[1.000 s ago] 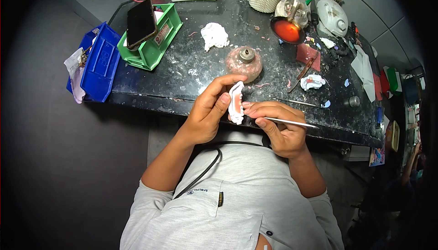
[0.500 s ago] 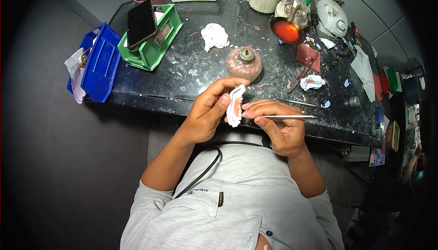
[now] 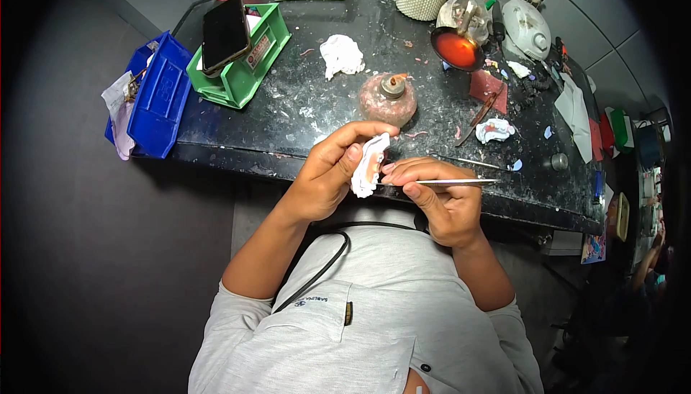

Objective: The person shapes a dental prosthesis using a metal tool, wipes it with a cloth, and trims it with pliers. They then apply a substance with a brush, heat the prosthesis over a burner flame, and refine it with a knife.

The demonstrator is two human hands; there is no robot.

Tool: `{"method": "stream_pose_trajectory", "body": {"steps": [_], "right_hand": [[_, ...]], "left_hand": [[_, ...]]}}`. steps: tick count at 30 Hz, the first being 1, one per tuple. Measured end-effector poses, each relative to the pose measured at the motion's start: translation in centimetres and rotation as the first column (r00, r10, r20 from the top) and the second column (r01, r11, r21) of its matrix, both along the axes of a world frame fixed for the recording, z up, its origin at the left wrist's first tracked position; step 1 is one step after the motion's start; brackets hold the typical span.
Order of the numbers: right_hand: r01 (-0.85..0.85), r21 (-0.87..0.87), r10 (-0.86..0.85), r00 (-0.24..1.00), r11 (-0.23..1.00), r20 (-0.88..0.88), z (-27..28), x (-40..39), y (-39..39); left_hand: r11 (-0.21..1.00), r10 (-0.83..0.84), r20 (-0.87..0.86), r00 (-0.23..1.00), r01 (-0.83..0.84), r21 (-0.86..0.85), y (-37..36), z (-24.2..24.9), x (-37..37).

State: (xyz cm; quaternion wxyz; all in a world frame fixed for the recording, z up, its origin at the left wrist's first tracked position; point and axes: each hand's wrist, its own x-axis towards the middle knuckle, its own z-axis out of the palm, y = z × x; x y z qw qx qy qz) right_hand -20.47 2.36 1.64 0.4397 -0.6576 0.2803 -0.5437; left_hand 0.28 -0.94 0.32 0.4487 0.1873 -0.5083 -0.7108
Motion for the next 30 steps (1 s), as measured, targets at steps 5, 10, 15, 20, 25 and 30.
{"method": "stream_pose_trajectory", "body": {"steps": [5, 10, 15, 20, 25, 30], "right_hand": [[-0.01, -0.01, 0.01, 1.0, 1.0, -0.003, -0.1, 0.0, -0.1], [-0.039, 0.04, 0.036, 0.998, 0.998, 0.054, -0.2, 0.2, 0.0], [-0.095, 0.023, 0.092, 0.99, 0.995, 0.109, -0.6, 0.0, -0.3], [-0.057, 0.15, 0.026, 0.979, 0.987, 0.201, -0.3, 0.2, 0.2], [-0.035, 0.082, 0.025, 0.993, 0.996, 0.119, -0.5, 0.1, 0.2], [0.005, 0.026, -0.006, 0.999, 1.0, 0.044, -0.6, 0.0, -0.1]], "left_hand": [[0.998, -0.03, -0.07, 0.997, 0.034, 0.061, -0.1, 0.0, 0.1], [0.99, -0.052, -0.138, 0.989, 0.069, 0.121, 0.1, 0.1, 0.1], [0.995, 0.067, -0.044, 0.997, -0.064, 0.074, 0.3, -0.3, -0.4], [0.986, 0.166, 0.043, 0.985, -0.164, -0.037, 0.4, 0.2, -1.1], [0.989, 0.143, 0.068, 0.987, -0.14, -0.049, 0.3, -0.3, -0.7], [0.988, 0.15, 0.085, 0.985, -0.145, -0.056, 0.3, -0.2, -0.7]]}}
